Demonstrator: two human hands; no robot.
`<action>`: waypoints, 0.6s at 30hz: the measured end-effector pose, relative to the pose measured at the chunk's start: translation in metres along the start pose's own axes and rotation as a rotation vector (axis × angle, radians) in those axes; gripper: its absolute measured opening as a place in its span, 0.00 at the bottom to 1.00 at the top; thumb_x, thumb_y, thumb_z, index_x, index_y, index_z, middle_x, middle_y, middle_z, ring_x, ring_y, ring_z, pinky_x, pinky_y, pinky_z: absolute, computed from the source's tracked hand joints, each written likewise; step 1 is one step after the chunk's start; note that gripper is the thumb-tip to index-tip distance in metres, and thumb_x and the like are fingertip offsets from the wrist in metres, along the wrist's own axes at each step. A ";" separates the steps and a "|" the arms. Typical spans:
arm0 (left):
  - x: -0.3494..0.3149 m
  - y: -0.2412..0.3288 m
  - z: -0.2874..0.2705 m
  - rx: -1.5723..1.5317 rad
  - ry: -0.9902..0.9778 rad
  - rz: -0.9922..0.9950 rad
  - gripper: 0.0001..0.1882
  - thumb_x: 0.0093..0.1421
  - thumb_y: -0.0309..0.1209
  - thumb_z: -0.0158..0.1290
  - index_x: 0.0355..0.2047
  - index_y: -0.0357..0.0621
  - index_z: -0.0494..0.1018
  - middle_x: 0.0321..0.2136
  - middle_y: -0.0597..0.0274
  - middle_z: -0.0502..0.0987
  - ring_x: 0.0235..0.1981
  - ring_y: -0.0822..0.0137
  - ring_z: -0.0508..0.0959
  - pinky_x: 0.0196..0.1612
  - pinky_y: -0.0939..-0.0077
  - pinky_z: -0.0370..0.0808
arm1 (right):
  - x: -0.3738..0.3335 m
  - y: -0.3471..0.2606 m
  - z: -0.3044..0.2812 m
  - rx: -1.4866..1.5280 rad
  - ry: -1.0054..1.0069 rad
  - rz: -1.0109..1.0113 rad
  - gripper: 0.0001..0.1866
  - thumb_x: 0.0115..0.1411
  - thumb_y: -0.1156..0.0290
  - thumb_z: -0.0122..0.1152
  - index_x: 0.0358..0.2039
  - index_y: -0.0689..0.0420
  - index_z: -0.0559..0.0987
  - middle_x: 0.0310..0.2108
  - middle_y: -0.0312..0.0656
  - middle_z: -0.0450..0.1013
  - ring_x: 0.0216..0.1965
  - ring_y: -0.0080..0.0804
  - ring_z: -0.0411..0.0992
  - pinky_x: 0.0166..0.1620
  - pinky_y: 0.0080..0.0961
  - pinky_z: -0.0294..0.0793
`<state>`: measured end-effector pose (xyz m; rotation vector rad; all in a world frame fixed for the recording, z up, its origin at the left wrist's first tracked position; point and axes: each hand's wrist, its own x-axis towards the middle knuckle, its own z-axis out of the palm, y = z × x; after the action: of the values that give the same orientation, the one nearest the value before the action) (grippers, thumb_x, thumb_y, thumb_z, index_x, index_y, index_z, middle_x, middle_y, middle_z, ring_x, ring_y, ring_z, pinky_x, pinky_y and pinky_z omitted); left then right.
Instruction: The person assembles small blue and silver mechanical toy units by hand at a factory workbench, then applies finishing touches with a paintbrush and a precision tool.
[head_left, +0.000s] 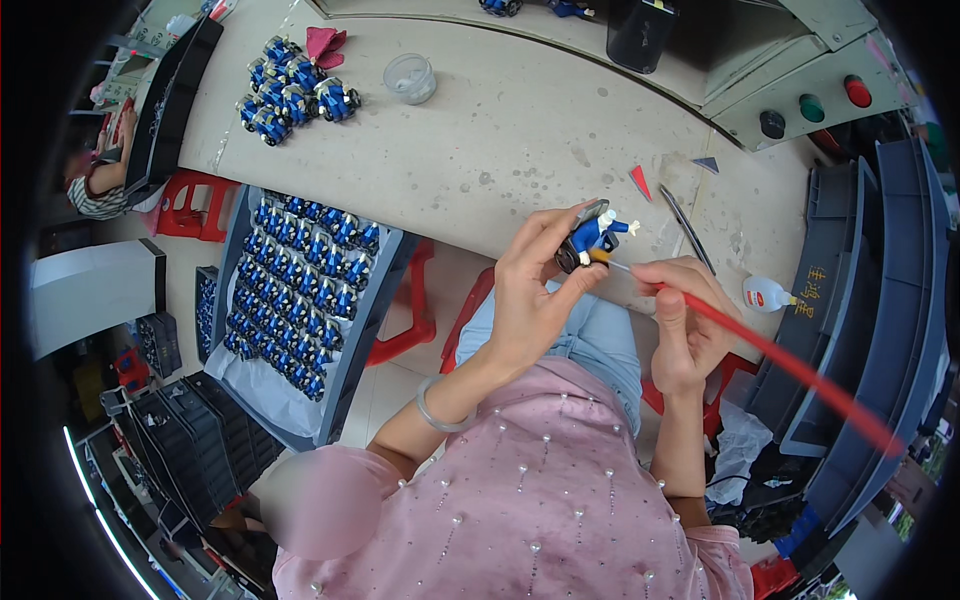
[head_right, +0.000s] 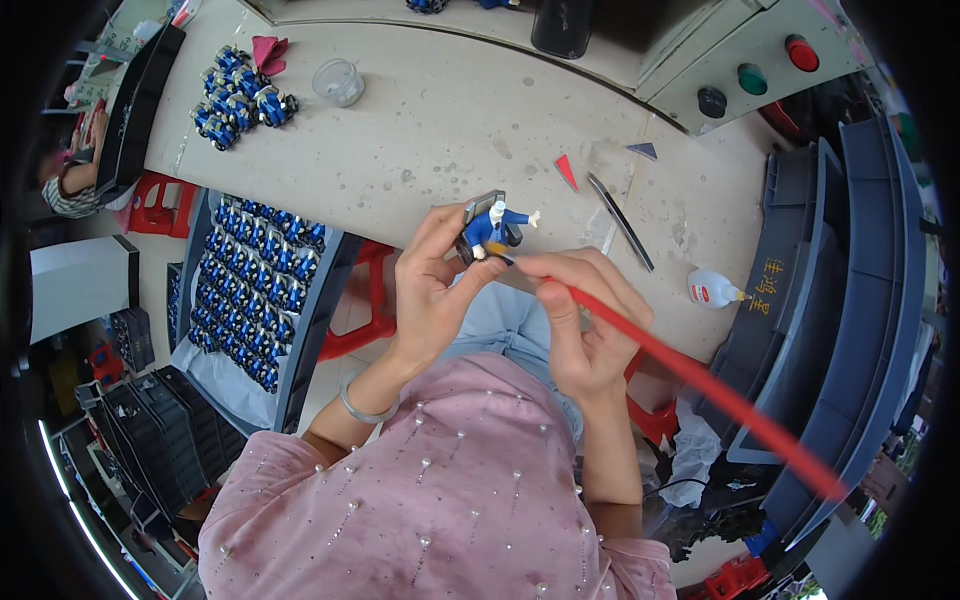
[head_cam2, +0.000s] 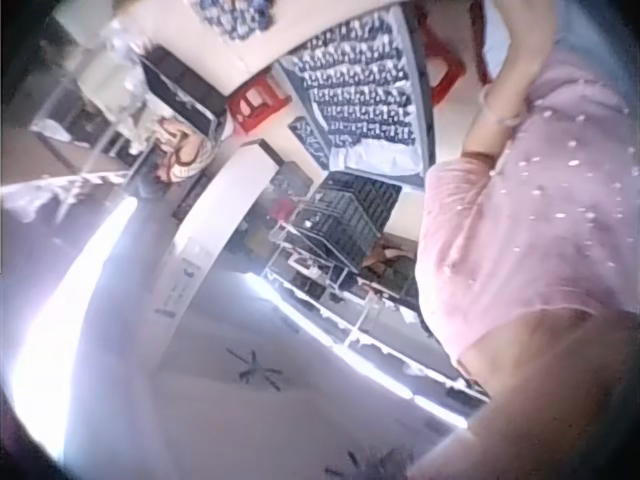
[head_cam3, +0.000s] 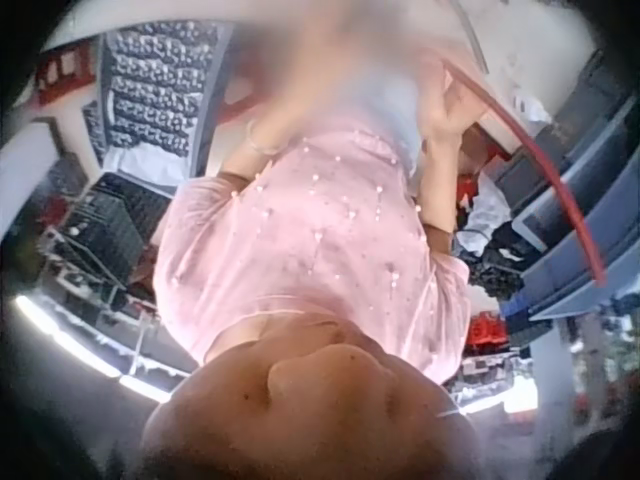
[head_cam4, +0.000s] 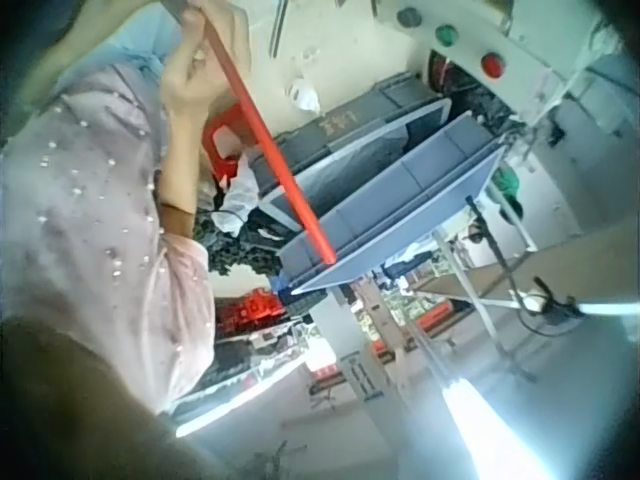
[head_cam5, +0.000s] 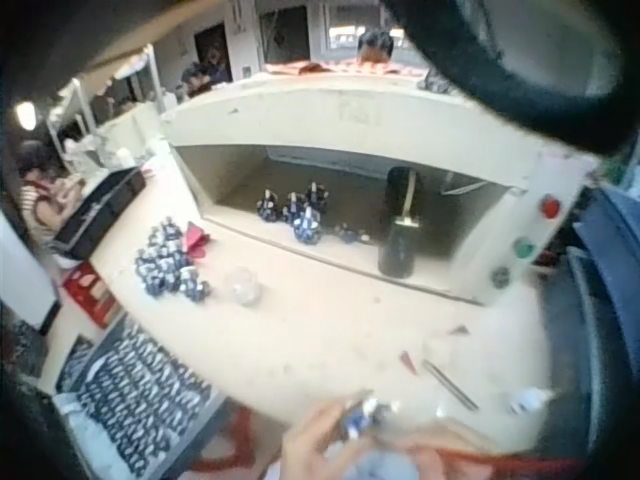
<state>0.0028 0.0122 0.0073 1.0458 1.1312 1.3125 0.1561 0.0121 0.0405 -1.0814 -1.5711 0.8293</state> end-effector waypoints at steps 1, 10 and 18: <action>0.000 0.000 -0.002 0.001 0.003 -0.001 0.27 0.50 0.19 0.59 0.53 0.36 0.69 0.44 0.60 0.69 0.44 0.71 0.72 0.49 0.78 0.71 | 0.000 0.001 -0.002 0.002 -0.003 0.000 0.11 0.61 0.70 0.56 0.33 0.67 0.79 0.27 0.45 0.74 0.28 0.29 0.72 0.31 0.20 0.69; 0.003 -0.009 -0.012 -0.309 -0.108 -0.093 0.28 0.51 0.18 0.60 0.53 0.29 0.65 0.42 0.63 0.66 0.45 0.73 0.71 0.46 0.79 0.73 | 0.003 0.000 -0.009 0.011 -0.054 0.088 0.11 0.62 0.71 0.53 0.34 0.66 0.79 0.29 0.45 0.75 0.29 0.27 0.72 0.33 0.21 0.70; 0.001 -0.007 -0.015 -0.298 -0.187 -0.220 0.28 0.49 0.20 0.63 0.50 0.30 0.66 0.41 0.63 0.67 0.42 0.75 0.72 0.46 0.80 0.72 | 0.015 0.001 0.005 0.108 0.264 0.196 0.09 0.60 0.74 0.53 0.37 0.66 0.78 0.35 0.47 0.75 0.34 0.27 0.73 0.40 0.22 0.71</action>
<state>-0.0112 0.0122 -0.0017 0.7828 0.8532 1.1407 0.1503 0.0270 0.0435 -1.2254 -1.2014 0.8528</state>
